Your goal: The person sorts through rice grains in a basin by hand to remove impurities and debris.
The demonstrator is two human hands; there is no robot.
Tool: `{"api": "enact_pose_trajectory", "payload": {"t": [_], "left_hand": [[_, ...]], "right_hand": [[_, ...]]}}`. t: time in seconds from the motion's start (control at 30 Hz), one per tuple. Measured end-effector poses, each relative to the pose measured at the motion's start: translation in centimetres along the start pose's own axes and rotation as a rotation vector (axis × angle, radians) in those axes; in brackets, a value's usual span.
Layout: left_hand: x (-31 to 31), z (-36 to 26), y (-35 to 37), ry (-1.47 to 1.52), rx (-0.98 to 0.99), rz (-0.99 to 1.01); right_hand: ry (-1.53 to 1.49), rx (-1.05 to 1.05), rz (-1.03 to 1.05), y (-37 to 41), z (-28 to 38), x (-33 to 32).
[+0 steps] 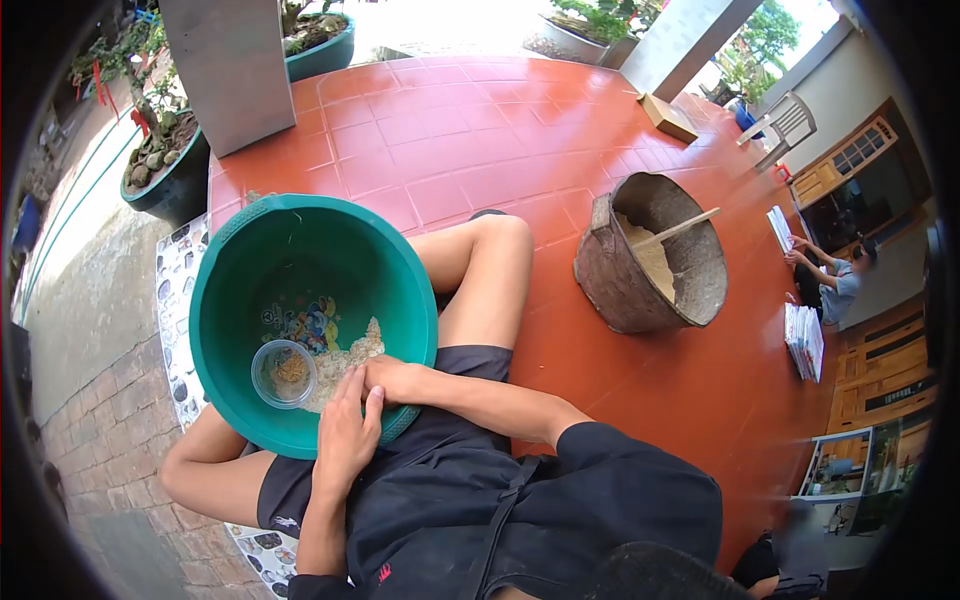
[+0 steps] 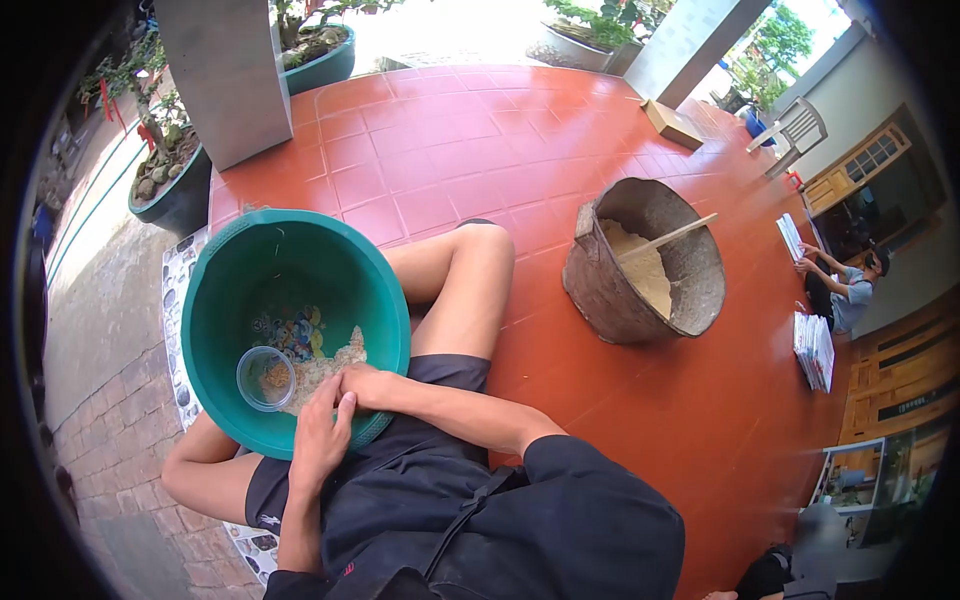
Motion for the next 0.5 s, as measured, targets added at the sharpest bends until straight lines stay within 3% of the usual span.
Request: {"api": "enact_pose_trajectory", "payload": {"t": [0.13, 0.2, 0.3, 0.37, 0.4, 0.47, 0.5], "left_hand": [[0.1, 0.5, -0.5, 0.076, 0.016, -0.047], [0.5, 1.2, -0.7, 0.113, -0.026, -0.104], [1.0, 2.4, -0.9, 0.087, -0.038, -0.256], [1.2, 3.0, -1.0, 0.373, -0.195, -0.028], [1.0, 2.7, -1.1, 0.378, -0.206, -0.054], [1.2, 1.8, -1.4, 1.327, -0.468, 0.141], [1.6, 2.5, -1.7, 1.616, -0.59, 0.168]], "right_hand": [[-0.06, 0.023, -0.209, 0.7, -0.8, -0.1], [0.028, -0.061, -0.271, 0.5, -0.7, -0.1], [0.14, 0.184, -0.453, 0.4, 0.4, -2.1], [0.032, 0.175, -0.545, 0.0, 0.6, -2.9], [-0.094, 0.189, -0.644, -0.1, 0.7, -3.4], [-0.208, 0.111, -0.64, 1.0, 3.0, -5.1], [-0.333, 0.046, -0.676, 1.5, 4.3, -5.6]]}}
Point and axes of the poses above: each hand's wrist, its own y-axis away from the middle knuckle, its own x-axis out of the palm, z = x × y, the point moved 1 cm from there along -y, towards the middle knuckle, and after that the axes turned 3 degrees about -x, right-handed, at the moved point
